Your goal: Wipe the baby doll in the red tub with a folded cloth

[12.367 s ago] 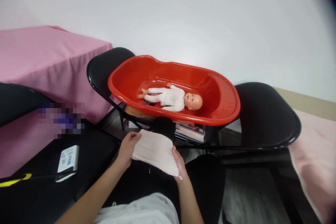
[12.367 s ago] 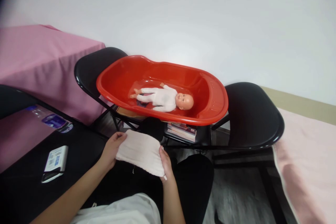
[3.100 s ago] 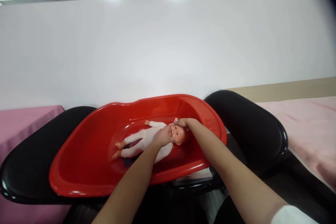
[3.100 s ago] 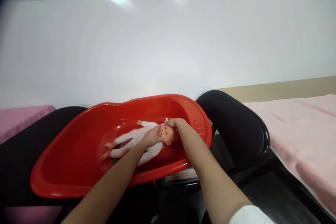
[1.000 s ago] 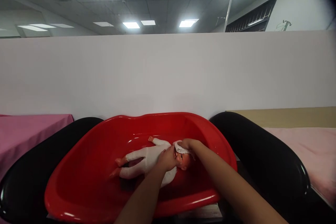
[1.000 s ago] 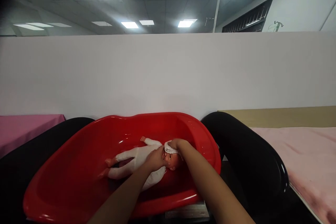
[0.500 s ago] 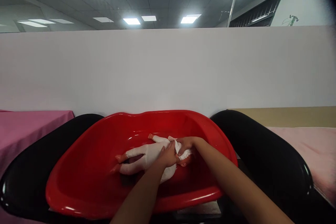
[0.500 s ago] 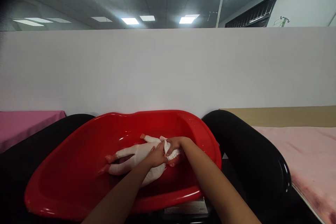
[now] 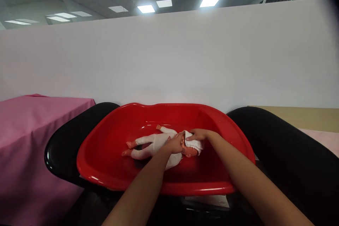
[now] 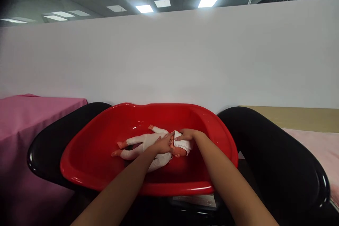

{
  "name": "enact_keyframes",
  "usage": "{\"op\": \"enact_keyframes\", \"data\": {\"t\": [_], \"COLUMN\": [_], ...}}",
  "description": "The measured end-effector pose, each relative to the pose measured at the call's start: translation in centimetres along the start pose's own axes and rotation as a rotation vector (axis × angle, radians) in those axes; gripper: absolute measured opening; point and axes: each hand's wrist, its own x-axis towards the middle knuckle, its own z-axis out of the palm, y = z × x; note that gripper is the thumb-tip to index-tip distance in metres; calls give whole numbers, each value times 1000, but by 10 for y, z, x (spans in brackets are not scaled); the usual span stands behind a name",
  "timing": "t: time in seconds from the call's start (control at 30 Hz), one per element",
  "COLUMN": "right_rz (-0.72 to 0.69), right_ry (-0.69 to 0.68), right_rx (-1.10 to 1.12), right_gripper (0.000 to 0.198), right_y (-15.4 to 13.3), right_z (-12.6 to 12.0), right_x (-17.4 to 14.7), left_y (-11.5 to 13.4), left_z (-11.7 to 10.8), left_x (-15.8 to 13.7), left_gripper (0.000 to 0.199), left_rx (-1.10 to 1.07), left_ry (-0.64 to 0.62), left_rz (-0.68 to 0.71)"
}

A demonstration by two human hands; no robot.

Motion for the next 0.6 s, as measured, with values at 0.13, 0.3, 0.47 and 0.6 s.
{"op": "enact_keyframes", "data": {"t": [0.13, 0.3, 0.47, 0.6], "right_rz": [21, 129, -57, -97], "right_ry": [-92, -133, -45, 27], "right_rx": [-32, -121, -344, -478], "right_gripper": [76, 111, 111, 111], "right_y": [7, 17, -6, -28], "right_z": [-6, 0, 17, 25], "right_x": [1, 5, 5, 1], "left_y": [-3, -6, -10, -9], "left_z": [-1, 5, 7, 5], "left_x": [1, 7, 10, 8], "left_gripper": [94, 82, 72, 61], "left_rx": [56, 50, 28, 22], "left_ry": [-23, 49, 109, 123], "left_rz": [-5, 11, 2, 10]}}
